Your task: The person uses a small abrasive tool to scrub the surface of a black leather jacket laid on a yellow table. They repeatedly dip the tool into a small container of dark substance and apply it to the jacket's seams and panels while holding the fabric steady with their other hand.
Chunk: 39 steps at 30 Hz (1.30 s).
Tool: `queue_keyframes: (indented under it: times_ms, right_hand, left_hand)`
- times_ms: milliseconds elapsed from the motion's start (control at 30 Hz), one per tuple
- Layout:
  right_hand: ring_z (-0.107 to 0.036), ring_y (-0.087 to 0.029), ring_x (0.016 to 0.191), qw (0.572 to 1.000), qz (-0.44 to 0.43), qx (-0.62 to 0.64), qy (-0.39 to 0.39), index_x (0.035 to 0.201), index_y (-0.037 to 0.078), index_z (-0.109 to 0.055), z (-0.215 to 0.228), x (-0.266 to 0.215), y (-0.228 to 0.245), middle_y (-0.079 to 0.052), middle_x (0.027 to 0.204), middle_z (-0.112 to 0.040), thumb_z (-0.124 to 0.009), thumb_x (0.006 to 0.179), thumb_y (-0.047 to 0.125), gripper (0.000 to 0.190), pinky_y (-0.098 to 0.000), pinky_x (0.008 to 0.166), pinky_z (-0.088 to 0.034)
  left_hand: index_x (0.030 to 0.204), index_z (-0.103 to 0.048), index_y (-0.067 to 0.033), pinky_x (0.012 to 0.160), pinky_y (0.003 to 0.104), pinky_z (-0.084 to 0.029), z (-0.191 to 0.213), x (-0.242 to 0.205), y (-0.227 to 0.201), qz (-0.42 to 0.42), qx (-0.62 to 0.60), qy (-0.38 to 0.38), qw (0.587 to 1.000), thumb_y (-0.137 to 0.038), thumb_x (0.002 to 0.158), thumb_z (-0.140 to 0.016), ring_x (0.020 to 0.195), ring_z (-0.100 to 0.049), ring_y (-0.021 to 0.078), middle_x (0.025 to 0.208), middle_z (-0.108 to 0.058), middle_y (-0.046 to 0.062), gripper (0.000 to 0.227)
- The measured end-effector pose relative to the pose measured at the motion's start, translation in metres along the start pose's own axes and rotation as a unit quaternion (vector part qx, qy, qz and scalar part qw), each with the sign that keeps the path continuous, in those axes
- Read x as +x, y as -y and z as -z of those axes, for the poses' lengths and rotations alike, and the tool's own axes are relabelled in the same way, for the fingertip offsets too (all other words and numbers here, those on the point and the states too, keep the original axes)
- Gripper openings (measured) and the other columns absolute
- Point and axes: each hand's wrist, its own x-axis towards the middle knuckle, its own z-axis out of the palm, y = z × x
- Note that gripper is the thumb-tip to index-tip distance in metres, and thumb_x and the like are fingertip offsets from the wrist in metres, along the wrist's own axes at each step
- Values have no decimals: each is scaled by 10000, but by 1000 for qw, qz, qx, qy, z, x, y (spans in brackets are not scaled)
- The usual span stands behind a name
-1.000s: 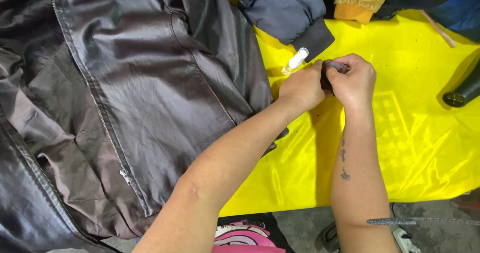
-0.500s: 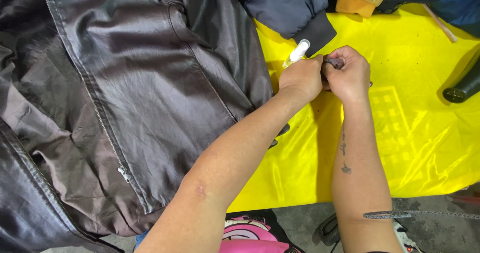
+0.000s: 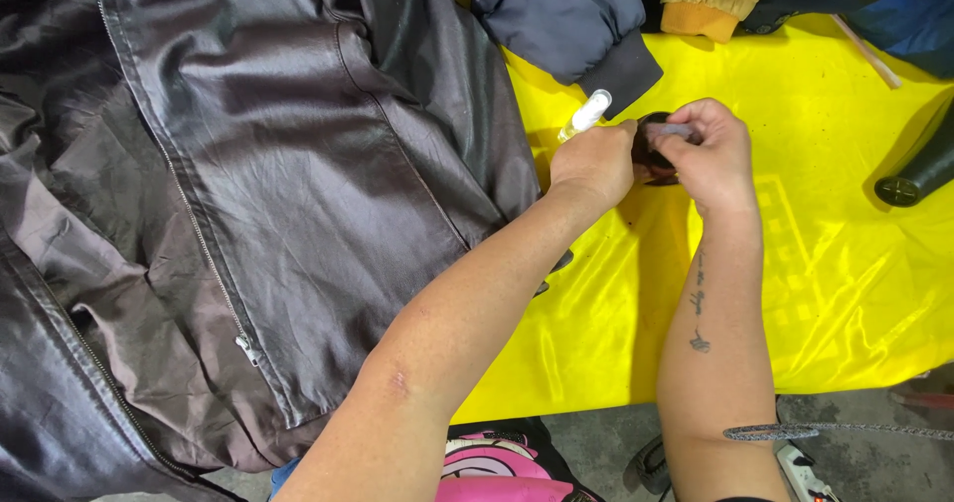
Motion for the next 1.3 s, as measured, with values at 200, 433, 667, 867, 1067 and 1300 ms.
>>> queue_keyframes:
  times_ms: [200,433,667,867,1067,1300]
  right_hand:
    - [-631,-27,806,1000,5,23,-15,1044,101,-653,9,-2,1,-19,912,-732,-711,833,-15,247,-157,730,-493]
    - [-633,-35,812,999,23,-7,-39,1040,104,-653,9,2,-5,-44,941,-739,-746,848,-17,245,-177,720,-514]
    - [-670,-103,788,979,65,-187,-42,988,191,-724,6,7,-8,11,874,-737,-773,793,44,249,-252,710,-519]
    - [-633,-77,717,981,38,-188,-11,978,205,-742,1,0,10,30,801,-713,-758,770,88,240,-233,683,-509]
    - [-587,-48,680,989,6,-147,4,979,182,-739,1,-8,22,20,765,-698,-734,770,97,225,-203,654,-492]
    - [-560,-40,740,997,-7,-70,3,1008,108,-730,-1,-10,18,-23,811,-706,-710,784,50,232,-193,630,-460]
  left_hand:
    - [1058,-713,-140,933,410,-601,-6,0,4,-24,20,2,999,-153,936,-571,973,-765,251,939,-766,78,188]
    - [1139,-692,-99,938,418,-598,5,-8,-1,-31,15,17,999,-190,930,-628,996,-763,268,976,-760,121,236]
    - [1186,-669,-109,962,421,-586,3,-5,-1,-27,24,9,999,-226,924,-647,1027,-755,267,1003,-757,103,288]
    - [1127,-695,-125,944,413,-595,4,-10,-4,-34,48,-5,998,-130,929,-582,985,-764,262,955,-765,84,229]
    - [1052,-709,-142,933,403,-596,3,-8,-3,-36,41,-9,998,-119,926,-562,946,-769,247,908,-765,71,195]
    - [1064,-710,-148,953,406,-590,8,-12,-5,-36,46,-13,998,-94,917,-572,964,-769,248,932,-767,82,209]
